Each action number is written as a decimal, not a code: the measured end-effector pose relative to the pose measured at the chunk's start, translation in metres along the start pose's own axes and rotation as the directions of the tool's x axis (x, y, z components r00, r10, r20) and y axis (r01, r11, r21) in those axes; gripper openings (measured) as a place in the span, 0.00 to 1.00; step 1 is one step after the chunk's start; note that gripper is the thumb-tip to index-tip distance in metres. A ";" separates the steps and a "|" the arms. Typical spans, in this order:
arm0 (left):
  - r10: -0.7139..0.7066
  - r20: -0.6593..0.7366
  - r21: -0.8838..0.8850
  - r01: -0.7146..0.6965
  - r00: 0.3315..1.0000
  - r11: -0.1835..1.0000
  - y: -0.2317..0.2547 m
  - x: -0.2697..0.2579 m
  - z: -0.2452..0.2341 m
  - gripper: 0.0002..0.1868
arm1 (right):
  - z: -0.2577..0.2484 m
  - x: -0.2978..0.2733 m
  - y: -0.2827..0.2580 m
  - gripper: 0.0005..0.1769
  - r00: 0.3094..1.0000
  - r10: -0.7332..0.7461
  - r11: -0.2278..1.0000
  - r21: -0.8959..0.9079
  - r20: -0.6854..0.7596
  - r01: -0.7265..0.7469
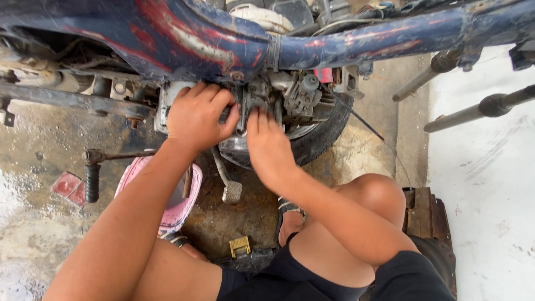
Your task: The person scrubs the motorcycle engine casing with a red sanding block, repeatedly dipping it into a pink bucket of water. They focus on the side of the engine block, occasionally folding the sanding block to use a fresh edge.
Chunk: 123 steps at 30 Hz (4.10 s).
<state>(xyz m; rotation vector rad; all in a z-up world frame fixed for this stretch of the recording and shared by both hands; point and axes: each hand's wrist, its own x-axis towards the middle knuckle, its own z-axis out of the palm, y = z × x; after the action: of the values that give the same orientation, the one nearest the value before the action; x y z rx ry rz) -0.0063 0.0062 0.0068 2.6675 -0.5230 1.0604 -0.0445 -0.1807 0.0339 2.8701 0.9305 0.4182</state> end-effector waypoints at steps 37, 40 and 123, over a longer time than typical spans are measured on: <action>-0.028 -0.033 0.002 0.028 0.999 1.000 -0.002 -0.004 0.009 0.08 | -0.006 0.003 -0.005 0.22 0.996 -0.030 0.998 -0.052 -0.082 0.026; -0.015 -0.053 0.006 0.015 0.998 1.000 0.004 -0.004 0.010 0.09 | -0.004 0.008 0.000 0.21 0.994 0.010 0.999 -0.049 -0.106 -0.015; -0.106 0.440 -0.778 0.438 0.892 0.450 0.016 0.032 -0.074 0.06 | -0.068 0.014 0.060 0.17 0.812 0.110 -0.249 0.807 0.574 -0.536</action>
<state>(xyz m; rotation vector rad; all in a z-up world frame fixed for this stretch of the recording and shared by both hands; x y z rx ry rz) -0.0370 0.0084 0.0836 1.8551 -0.4675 0.1018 -0.0193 -0.2205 0.1128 4.2881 0.1321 -1.6388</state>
